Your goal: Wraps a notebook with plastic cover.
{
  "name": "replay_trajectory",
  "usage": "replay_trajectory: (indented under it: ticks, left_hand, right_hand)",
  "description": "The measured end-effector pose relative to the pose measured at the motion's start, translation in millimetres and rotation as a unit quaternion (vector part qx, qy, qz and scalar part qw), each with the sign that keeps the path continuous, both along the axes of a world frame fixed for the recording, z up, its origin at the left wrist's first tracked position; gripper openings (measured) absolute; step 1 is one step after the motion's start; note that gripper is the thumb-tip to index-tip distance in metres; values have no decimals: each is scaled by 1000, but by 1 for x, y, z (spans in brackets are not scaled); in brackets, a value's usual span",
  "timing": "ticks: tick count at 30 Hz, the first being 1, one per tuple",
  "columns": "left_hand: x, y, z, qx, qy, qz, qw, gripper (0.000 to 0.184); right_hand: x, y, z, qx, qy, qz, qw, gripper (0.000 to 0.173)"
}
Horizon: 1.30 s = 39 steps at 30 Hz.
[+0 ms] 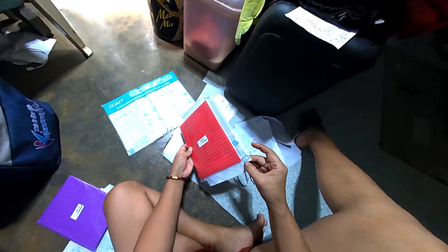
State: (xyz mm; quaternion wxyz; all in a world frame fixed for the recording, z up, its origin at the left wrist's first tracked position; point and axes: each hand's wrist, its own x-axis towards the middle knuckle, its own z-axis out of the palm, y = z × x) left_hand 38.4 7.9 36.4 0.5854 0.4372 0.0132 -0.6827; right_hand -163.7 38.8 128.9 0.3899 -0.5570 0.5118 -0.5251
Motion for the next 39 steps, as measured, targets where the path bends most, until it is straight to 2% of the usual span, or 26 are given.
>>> replay_trajectory:
  ticks: [5, 8, 15, 19, 21, 23, 26, 30, 34, 39]
  left_hand:
    - [0, 0, -2, -8, 4, -2, 1000, 17]
    - [-1, 0, -2, -3, 13, -7, 1000, 16]
    - [-9, 4, -4, -18, 112, -23, 993, 22]
    - [-16, 4, 0, -3, 145, 17, 989, 24]
    - [-20, 3, 2, 18, 117, 59, 991, 24]
    - [-22, 1, 1, 18, 76, 95, 992, 29]
    - [-25, 0, 5, 11, 42, 92, 995, 37]
    - [-25, 6, 0, -28, 89, 74, 993, 57]
    - [-30, 17, 19, 66, 111, 166, 978, 61]
    - [-25, 13, 3, 73, 128, 168, 975, 66]
  right_hand:
    - [0, -2, -4, 33, -59, -6, 998, 49]
    - [1, -2, -1, 88, -117, 3, 989, 47]
    - [7, -1, 0, 206, -279, 19, 938, 35]
    - [12, 3, -5, 227, -343, 36, 911, 26]
    - [16, 6, -7, 204, -304, 41, 930, 27]
    - [19, 7, -6, 157, -222, 49, 961, 30]
    - [19, 8, -8, 95, -131, 92, 982, 26]
    - [23, 5, -14, 47, -22, 147, 988, 16]
    - [19, -3, -39, 20, 129, 180, 975, 22]
    - [16, -10, -57, 110, 167, 159, 967, 18]
